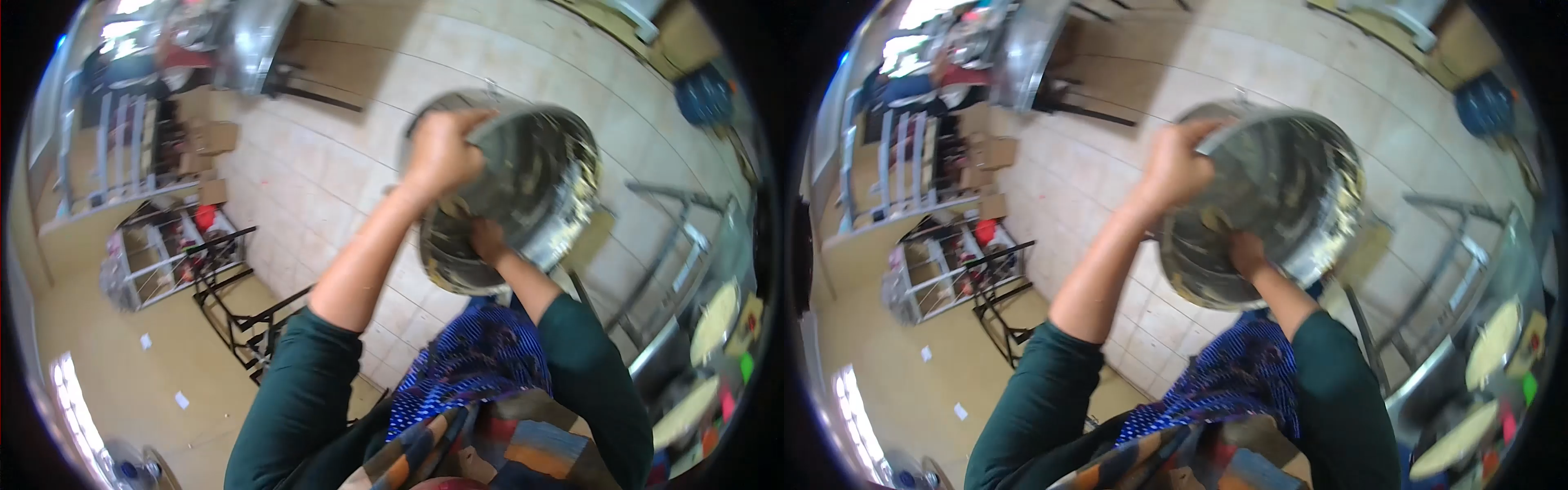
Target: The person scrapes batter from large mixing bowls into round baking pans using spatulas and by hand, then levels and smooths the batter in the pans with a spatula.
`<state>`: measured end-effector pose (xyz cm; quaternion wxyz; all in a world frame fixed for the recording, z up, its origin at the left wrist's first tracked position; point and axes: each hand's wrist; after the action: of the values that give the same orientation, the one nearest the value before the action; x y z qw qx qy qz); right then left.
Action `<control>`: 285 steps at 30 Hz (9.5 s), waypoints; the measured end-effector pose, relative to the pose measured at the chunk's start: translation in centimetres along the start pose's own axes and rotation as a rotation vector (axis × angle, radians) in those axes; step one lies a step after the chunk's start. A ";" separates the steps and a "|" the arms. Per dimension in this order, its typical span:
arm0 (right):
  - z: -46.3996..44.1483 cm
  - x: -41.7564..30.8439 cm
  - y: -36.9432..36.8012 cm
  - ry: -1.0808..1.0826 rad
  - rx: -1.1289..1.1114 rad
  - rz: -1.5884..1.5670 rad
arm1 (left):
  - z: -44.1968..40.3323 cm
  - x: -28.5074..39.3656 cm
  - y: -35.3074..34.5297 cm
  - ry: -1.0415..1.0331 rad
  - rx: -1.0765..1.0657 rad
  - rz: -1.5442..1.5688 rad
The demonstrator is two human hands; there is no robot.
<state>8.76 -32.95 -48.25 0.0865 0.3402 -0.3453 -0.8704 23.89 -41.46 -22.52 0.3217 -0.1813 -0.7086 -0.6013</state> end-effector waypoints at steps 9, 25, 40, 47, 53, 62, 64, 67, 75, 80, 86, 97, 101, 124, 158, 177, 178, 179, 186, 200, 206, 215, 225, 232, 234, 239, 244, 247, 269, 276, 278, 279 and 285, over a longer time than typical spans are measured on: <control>-5.0 -6.4 1.5 0.225 0.115 -0.567 | 0.2 0.4 1.5 0.017 0.046 0.108; -12.5 2.2 2.2 -0.544 0.125 -0.342 | 0.8 -1.1 1.4 0.141 0.026 0.263; -15.3 -2.7 7.2 0.044 0.473 -0.564 | 0.5 -1.2 1.3 0.179 0.017 0.234; -4.3 -1.8 7.0 -0.076 0.195 -1.171 | 0.8 -1.4 2.2 0.129 0.059 0.118; 14.9 2.1 15.9 -0.258 -0.076 -1.499 | 2.4 -1.3 3.5 0.088 0.137 0.083; 33.7 11.3 23.9 -0.390 1.026 -1.246 | 4.5 -3.3 4.1 0.061 0.187 0.133; 37.2 14.6 24.2 -0.398 1.364 -0.900 | 4.5 -4.9 3.7 0.011 0.216 0.176; 41.0 16.8 24.7 -0.727 1.541 -0.620 | 5.0 -3.9 4.2 0.009 0.209 0.175; 40.9 18.7 22.9 -0.760 1.656 -0.246 | 5.4 -3.0 4.7 0.044 0.231 0.138; 39.4 19.3 22.1 -0.740 1.678 -0.290 | 5.4 -2.7 4.6 0.015 0.226 0.111; 39.7 18.4 20.4 -0.843 1.589 -0.219 | 4.6 -3.0 4.4 0.033 0.175 0.116; 44.2 16.3 19.3 -0.894 1.339 -0.249 | 4.4 -4.9 4.0 0.021 0.202 0.116; 45.4 17.4 18.9 -0.880 1.487 -0.424 | 4.5 -5.7 3.9 0.005 0.228 0.124; 40.3 18.7 20.3 -1.033 1.554 -0.605 | 5.2 -3.8 4.4 0.046 0.226 0.096; 40.2 17.8 26.7 -0.968 1.440 -0.201 | 5.1 -5.1 4.0 0.050 0.266 0.088; 40.7 19.2 25.7 -0.733 1.497 -0.219 | 6.0 -3.8 4.4 0.108 0.275 0.058; 40.4 20.3 25.2 -0.696 1.494 -0.450 | 6.1 -3.6 4.5 0.106 0.274 0.080; 40.5 20.3 25.1 -0.698 1.495 -0.450 | 6.1 -3.5 4.5 0.103 0.273 0.103; 40.9 20.5 22.0 -0.797 1.460 -0.702 | 5.8 -3.8 4.4 0.097 0.273 0.069; 43.1 17.6 21.7 -0.710 1.176 -0.807 | 5.4 -4.3 4.4 0.064 0.269 0.052; 39.9 16.3 22.7 -0.717 1.185 -0.043 | 5.4 -5.4 4.2 0.085 0.274 0.070; 38.7 17.9 26.3 -0.817 0.884 0.243 | 5.9 -5.2 4.5 0.099 0.270 0.089; 37.5 17.6 28.0 -0.784 0.899 0.279 | 5.6 -5.4 4.4 0.113 0.281 0.089; 37.6 18.6 29.3 -0.783 1.072 0.049 | 5.7 -5.2 4.4 0.127 0.284 0.095; 37.6 20.4 29.0 -0.759 1.213 -0.103 | 5.7 -5.4 4.5 0.112 0.280 0.091; 38.6 29.2 26.6 -0.698 1.295 -0.846 | 5.9 -5.1 4.6 0.102 0.301 0.099; 42.4 22.9 29.1 -0.543 1.197 -1.579 | 5.9 -5.5 4.6 0.114 0.310 0.053; 42.3 22.9 29.2 -0.537 1.272 -1.603 | 6.2 -4.6 4.6 0.103 0.320 0.052; 39.6 16.6 20.3 -0.953 1.401 -0.249 | 6.7 -6.1 4.7 0.072 0.298 0.081; 42.1 14.4 19.3 -0.969 1.299 -0.292 | 6.8 -5.1 5.1 0.055 0.294 0.085; 42.7 14.5 19.1 -0.979 1.226 -0.323 | 6.8 -5.3 5.1 0.062 0.299 0.105; 42.8 14.9 18.8 -0.886 1.327 -0.390 | 6.7 -5.5 5.1 0.059 0.301 0.092; 42.5 19.7 19.8 -0.580 1.498 -1.305 | 6.8 -4.7 5.2 0.074 0.281 0.058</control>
<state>-35.44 -32.29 -23.11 -0.7227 0.2049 -0.5543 -0.3584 29.03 -33.14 -22.33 0.3869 -0.1326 -0.7678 -0.4931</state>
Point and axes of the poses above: each hand's wrist, its own z-axis away from the middle knuckle, its own y-axis out of the back of the hand, x = y × z, and after that the axes turned 8 degrees about -y, right-handed
